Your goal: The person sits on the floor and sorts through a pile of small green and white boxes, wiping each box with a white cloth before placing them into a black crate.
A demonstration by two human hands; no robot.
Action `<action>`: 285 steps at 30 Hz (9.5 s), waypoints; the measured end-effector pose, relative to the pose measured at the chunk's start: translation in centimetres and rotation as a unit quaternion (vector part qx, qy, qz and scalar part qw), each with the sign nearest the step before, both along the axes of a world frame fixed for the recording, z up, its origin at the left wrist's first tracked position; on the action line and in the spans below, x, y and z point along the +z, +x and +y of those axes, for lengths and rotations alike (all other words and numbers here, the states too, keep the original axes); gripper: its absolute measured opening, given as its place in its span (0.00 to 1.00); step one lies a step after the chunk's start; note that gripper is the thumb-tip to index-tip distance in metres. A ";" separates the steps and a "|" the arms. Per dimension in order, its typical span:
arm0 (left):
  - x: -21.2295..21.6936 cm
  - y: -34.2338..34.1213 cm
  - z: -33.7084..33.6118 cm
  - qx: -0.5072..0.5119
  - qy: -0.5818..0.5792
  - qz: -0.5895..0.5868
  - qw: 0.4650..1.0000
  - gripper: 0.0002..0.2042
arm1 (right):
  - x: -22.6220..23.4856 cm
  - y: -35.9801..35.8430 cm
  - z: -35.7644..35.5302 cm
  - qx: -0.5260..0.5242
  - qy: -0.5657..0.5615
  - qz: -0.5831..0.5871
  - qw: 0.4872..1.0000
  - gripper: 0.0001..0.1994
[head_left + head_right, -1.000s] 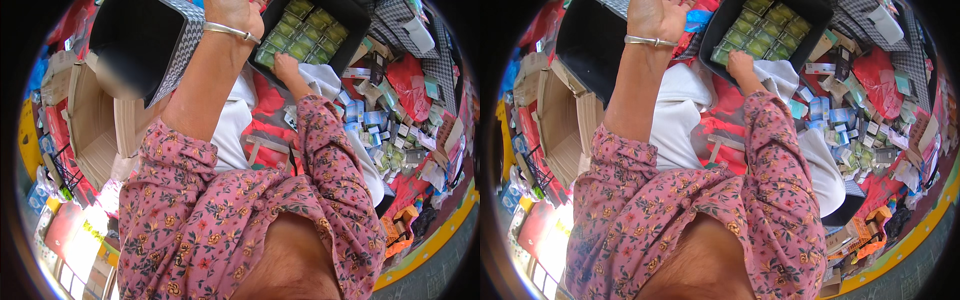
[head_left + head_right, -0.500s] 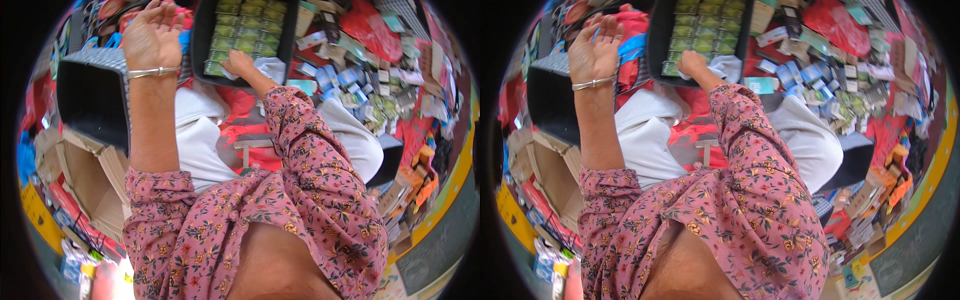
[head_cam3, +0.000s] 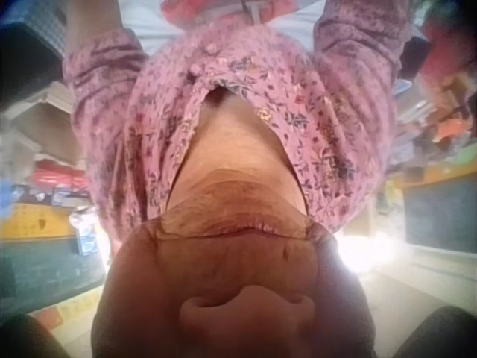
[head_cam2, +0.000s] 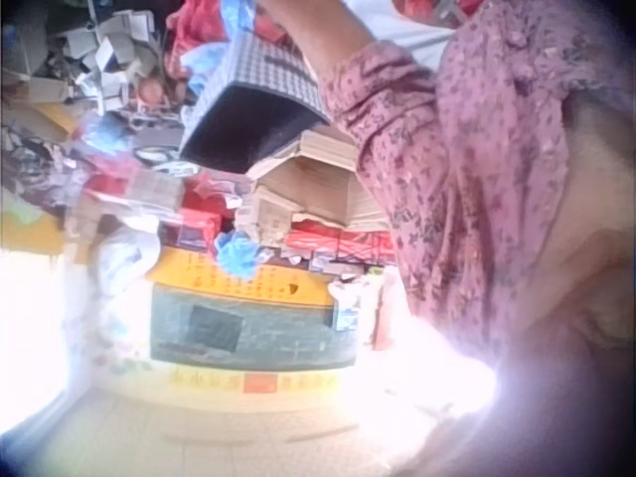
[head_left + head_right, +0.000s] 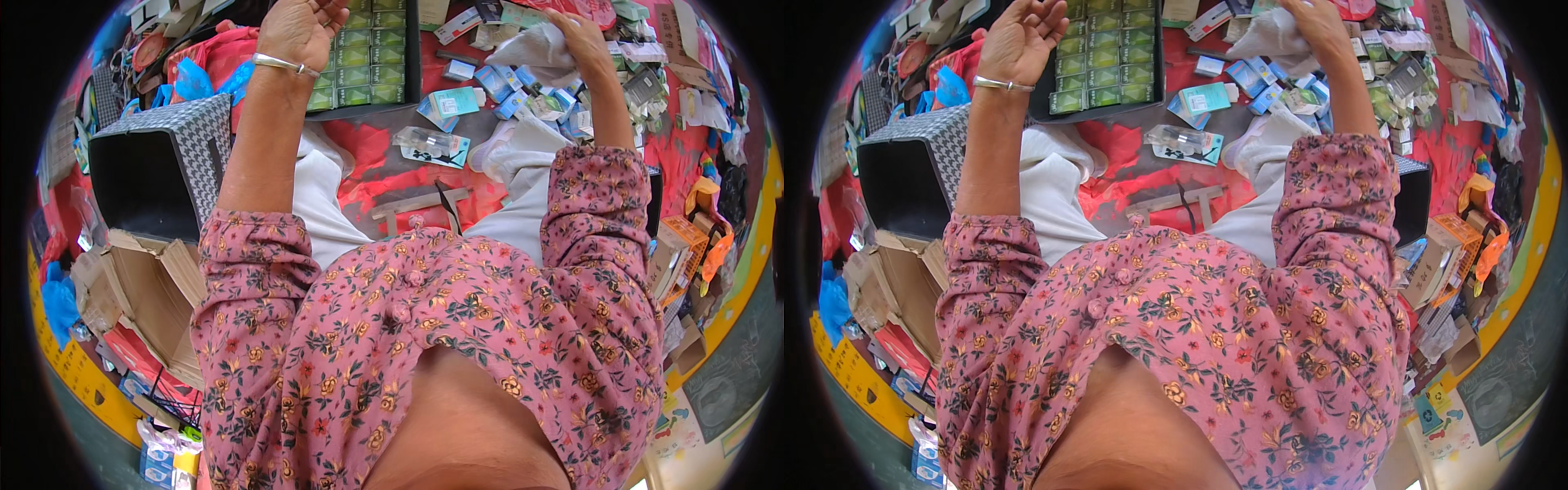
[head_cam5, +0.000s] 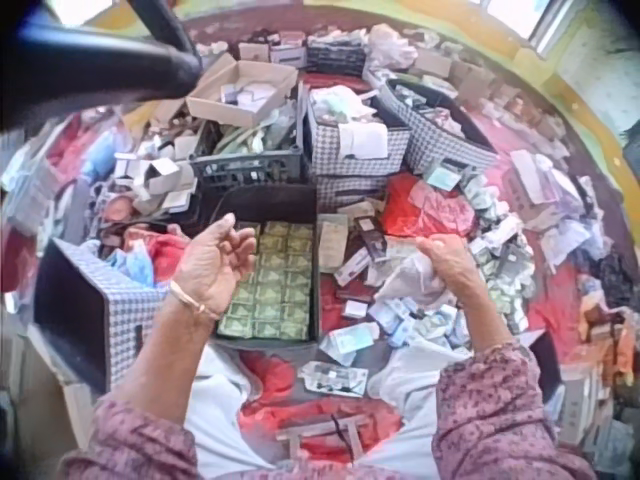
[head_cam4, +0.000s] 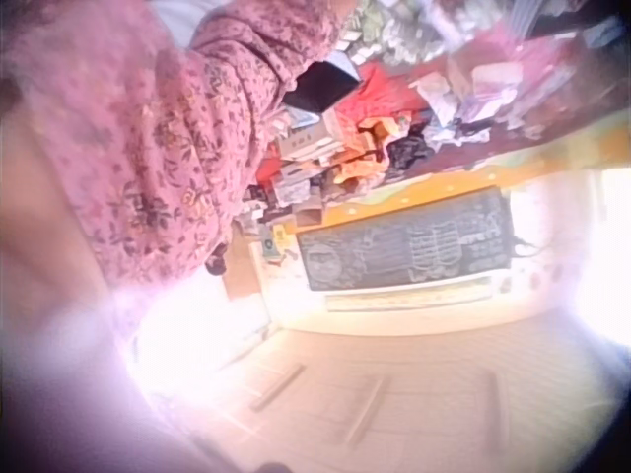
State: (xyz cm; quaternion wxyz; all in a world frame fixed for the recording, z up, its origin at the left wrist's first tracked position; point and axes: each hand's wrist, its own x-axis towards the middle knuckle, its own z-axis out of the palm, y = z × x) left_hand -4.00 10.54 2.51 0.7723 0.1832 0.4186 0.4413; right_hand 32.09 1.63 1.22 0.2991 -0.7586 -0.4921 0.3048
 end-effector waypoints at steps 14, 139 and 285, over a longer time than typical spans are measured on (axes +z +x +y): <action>0.2 4.5 -1.0 -0.129 0.002 0.156 0.979 0.17 | -1.9 15.4 -7.7 -0.119 -0.039 -0.289 0.949 0.09; 2.2 3.8 -3.8 -0.066 0.068 -0.232 0.968 0.33 | 6.3 -16.4 0.4 0.076 -0.017 0.391 0.917 0.14; 2.2 -3.1 -1.4 0.109 0.063 -0.001 0.992 0.08 | -27.2 -24.6 7.3 0.549 -0.230 -0.083 0.799 0.15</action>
